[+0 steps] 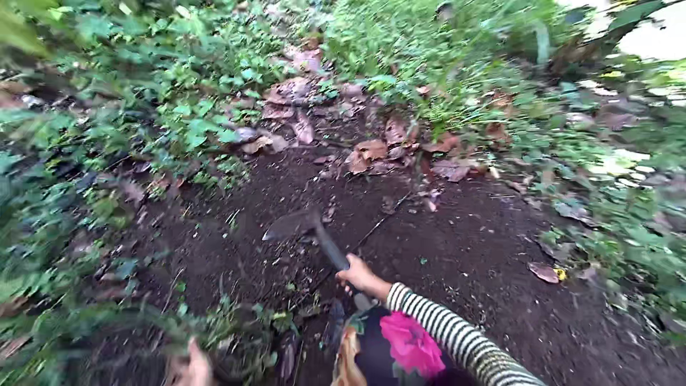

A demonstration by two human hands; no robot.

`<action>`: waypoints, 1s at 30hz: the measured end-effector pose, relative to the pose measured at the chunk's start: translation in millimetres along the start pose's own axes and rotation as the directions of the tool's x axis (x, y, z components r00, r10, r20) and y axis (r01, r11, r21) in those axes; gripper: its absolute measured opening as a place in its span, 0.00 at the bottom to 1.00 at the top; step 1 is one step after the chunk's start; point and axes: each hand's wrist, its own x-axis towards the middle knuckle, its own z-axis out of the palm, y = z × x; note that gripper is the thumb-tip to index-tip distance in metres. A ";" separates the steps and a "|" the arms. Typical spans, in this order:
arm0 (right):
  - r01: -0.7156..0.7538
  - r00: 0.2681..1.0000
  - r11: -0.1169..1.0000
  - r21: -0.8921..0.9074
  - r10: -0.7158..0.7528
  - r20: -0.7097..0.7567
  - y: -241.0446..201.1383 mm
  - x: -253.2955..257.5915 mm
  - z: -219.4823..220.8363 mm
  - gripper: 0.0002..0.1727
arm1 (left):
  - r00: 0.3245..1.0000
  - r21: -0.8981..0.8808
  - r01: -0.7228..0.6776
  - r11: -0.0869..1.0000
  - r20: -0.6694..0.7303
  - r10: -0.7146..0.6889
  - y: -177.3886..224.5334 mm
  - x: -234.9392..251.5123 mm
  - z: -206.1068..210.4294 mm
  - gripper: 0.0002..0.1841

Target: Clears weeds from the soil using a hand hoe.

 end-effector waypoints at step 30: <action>0.032 0.879 -0.012 -0.999 -0.476 0.034 -271.1 -39.7 -11.5 0.26 | 0.410 0.304 -0.870 0.388 0.883 0.228 50.5 -49.5 50.3 0.30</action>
